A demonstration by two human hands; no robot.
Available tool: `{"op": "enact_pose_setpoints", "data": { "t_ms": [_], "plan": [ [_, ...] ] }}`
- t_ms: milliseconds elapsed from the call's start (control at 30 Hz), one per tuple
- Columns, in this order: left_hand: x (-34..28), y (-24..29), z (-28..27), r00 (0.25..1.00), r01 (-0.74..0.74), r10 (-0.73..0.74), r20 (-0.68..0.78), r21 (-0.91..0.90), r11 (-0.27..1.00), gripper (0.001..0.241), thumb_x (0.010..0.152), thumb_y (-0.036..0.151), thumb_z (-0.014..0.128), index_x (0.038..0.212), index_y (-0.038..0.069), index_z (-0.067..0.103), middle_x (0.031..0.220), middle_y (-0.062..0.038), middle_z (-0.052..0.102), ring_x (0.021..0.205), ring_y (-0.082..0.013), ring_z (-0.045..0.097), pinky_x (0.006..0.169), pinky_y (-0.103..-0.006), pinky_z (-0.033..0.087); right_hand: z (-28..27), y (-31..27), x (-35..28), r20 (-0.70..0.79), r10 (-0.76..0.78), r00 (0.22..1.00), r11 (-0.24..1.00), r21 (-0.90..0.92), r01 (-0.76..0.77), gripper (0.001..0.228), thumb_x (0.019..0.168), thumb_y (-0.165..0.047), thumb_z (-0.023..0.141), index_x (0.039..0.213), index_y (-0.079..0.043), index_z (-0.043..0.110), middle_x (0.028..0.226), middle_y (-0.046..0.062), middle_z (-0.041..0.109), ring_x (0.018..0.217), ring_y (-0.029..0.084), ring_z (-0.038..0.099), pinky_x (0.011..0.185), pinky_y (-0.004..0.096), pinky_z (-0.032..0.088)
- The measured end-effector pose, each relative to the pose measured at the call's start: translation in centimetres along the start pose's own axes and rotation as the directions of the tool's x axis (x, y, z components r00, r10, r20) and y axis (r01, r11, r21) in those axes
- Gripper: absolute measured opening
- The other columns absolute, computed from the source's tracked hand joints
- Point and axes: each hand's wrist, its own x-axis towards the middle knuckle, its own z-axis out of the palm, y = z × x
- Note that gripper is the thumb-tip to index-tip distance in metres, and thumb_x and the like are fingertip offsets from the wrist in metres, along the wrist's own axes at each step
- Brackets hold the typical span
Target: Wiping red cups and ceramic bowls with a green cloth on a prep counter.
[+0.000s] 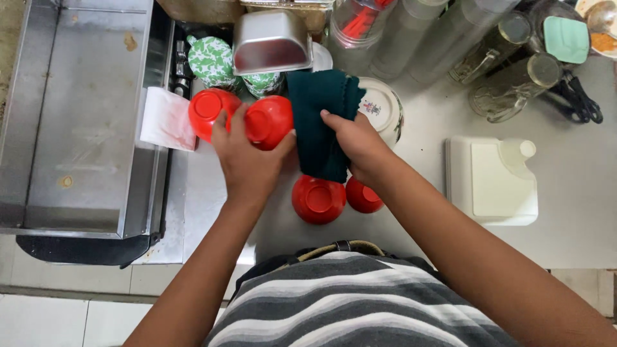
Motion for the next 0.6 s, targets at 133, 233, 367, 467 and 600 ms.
{"op": "enact_pose_setpoints", "data": {
  "t_ms": [133, 233, 367, 467, 600],
  "plan": [
    [-0.1, 1.7, -1.9, 0.866, 0.488, -0.42, 0.27, -0.283, 0.825, 0.085, 0.074, 0.054, 0.084, 0.137, 0.007, 0.053, 0.131, -0.019, 0.066, 0.117, -0.0259, 0.068, 0.103, -0.0417, 0.054, -0.3, -0.8, -2.7, 0.086, 0.042, 0.995, 0.983, 0.174, -0.057, 0.039, 0.096, -0.019, 0.058, 0.132, -0.005, 0.059, 0.12, 0.011, 0.071, 0.107, 0.026, 0.07, 0.094, 0.042, 0.058],
    [-0.6, 2.1, -2.3, 0.583, 0.808, -0.554, 0.594, -0.497, 0.317, 0.084, 0.072, 0.055, 0.073, 0.14, 0.018, 0.041, 0.131, -0.013, 0.063, 0.107, -0.0263, 0.063, 0.087, -0.0484, 0.046, -1.3, -0.9, -4.4, 0.11, 0.036, 0.993, 0.97, 0.234, -0.061, 0.037, 0.096, -0.02, 0.059, 0.13, -0.005, 0.06, 0.119, 0.01, 0.072, 0.105, 0.026, 0.071, 0.093, 0.042, 0.059],
    [-2.8, 2.2, -2.5, 0.527, 0.837, -0.298, 0.796, -0.546, 0.024, 0.088, 0.072, 0.059, 0.073, 0.144, 0.016, 0.046, 0.123, -0.007, 0.061, 0.1, -0.0274, 0.063, 0.09, -0.0461, 0.053, -3.7, -0.6, -6.7, -0.039, -0.196, 0.98, 0.98, 0.031, 0.198, 0.036, 0.096, -0.024, 0.063, 0.125, -0.003, 0.062, 0.114, 0.013, 0.073, 0.098, 0.026, 0.072, 0.088, 0.041, 0.059],
    [-4.2, 3.7, -1.9, 0.612, 0.791, -0.172, 0.772, -0.598, 0.13, 0.09, 0.075, 0.055, 0.079, 0.144, 0.007, 0.048, 0.124, -0.012, 0.061, 0.107, -0.0238, 0.063, 0.096, -0.044, 0.052, -4.3, -0.6, -9.5, -0.082, -0.437, 0.896, 0.867, -0.305, 0.395, 0.035, 0.099, -0.026, 0.064, 0.122, 0.0, 0.064, 0.111, 0.016, 0.074, 0.097, 0.026, 0.072, 0.087, 0.04, 0.058],
    [-5.1, 7.9, -1.3, 0.622, 0.781, -0.26, 0.738, -0.561, 0.276, 0.076, 0.078, 0.052, 0.075, 0.134, 0.006, 0.051, 0.125, -0.013, 0.068, 0.115, -0.0254, 0.07, 0.101, -0.041, 0.055, -3.1, -0.3, -14.1, 0.221, -0.807, 0.547, 0.264, -0.694, 0.669, 0.031, 0.103, -0.017, 0.062, 0.123, 0.007, 0.06, 0.115, 0.025, 0.07, 0.105, 0.034, 0.069, 0.092, 0.042, 0.052]
  ]
}}
